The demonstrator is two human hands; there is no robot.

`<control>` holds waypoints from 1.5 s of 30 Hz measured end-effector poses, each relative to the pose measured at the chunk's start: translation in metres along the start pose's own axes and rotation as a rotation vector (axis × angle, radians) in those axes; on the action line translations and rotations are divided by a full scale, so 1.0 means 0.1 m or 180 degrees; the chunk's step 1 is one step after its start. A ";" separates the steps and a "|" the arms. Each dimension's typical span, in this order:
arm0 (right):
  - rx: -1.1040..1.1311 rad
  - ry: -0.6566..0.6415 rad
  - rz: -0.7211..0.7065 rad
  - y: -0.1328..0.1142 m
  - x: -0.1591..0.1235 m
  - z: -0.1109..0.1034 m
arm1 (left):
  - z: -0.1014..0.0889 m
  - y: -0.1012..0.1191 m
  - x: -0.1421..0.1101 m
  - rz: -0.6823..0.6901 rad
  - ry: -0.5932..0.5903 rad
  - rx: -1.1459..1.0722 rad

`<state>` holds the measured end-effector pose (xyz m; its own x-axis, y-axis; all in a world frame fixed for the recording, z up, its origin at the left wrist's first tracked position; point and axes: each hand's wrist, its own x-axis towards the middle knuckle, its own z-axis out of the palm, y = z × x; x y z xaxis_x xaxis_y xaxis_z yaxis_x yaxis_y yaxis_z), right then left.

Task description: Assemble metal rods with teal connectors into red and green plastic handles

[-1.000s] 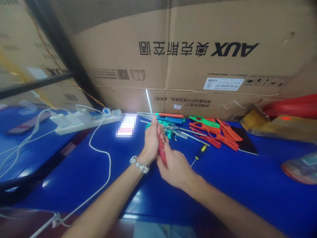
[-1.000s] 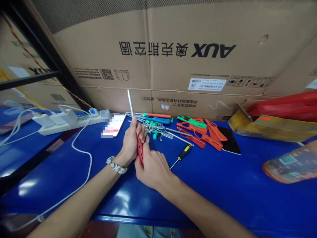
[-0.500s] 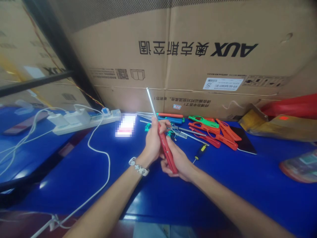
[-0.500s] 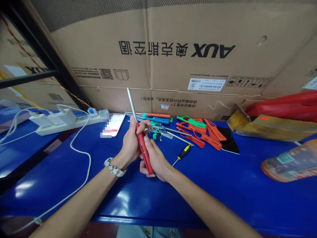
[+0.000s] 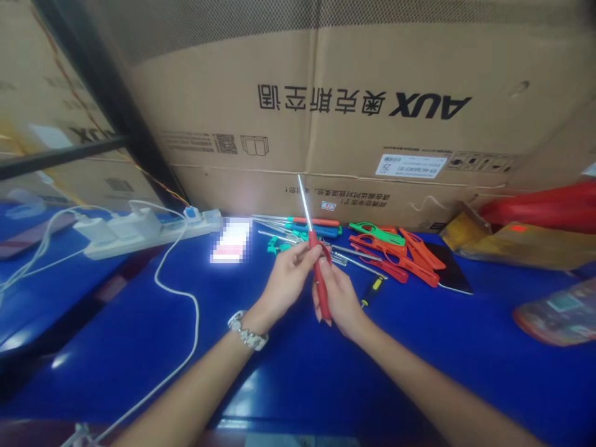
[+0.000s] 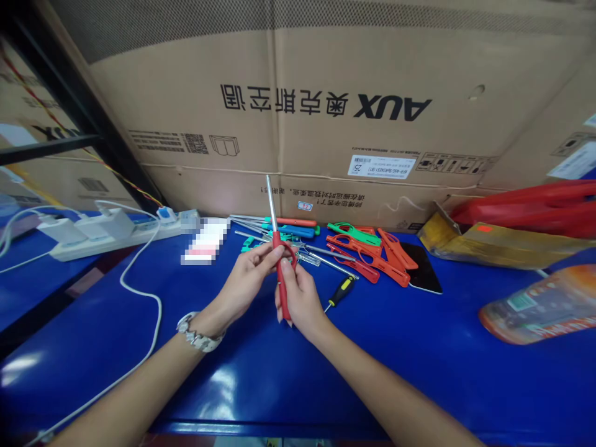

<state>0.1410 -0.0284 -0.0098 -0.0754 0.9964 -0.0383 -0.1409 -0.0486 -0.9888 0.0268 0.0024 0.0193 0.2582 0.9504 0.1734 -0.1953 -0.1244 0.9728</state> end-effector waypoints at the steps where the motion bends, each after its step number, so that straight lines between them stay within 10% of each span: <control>1: -0.0035 -0.0020 -0.0047 0.01 0.00 0.00 | 0.02 0.00 -0.01 0.0025 0.0075 0.0059; 14: -0.0820 -0.0478 -0.0421 -0.10 0.08 -0.14 | 0.03 0.02 -0.07 0.0671 -0.0006 0.1401; 23: -0.0516 0.0264 -0.0916 -0.27 0.05 -0.28 | -0.21 0.16 -0.05 0.1115 -0.0494 0.3083; 28: 0.0091 -0.0433 -0.0698 -0.30 0.10 -0.33 | -0.28 0.19 -0.04 0.1062 -0.0846 0.3127; 45: -0.0254 0.0025 -0.0939 -0.25 0.13 -0.35 | -0.29 0.16 -0.02 0.0896 -0.1036 0.2538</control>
<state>0.1784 -0.0115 0.0090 -0.0352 0.9672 0.2516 -0.0777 0.2483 -0.9656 -0.0045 0.0066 0.0300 0.5784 0.7425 0.3379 0.3903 -0.6156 0.6846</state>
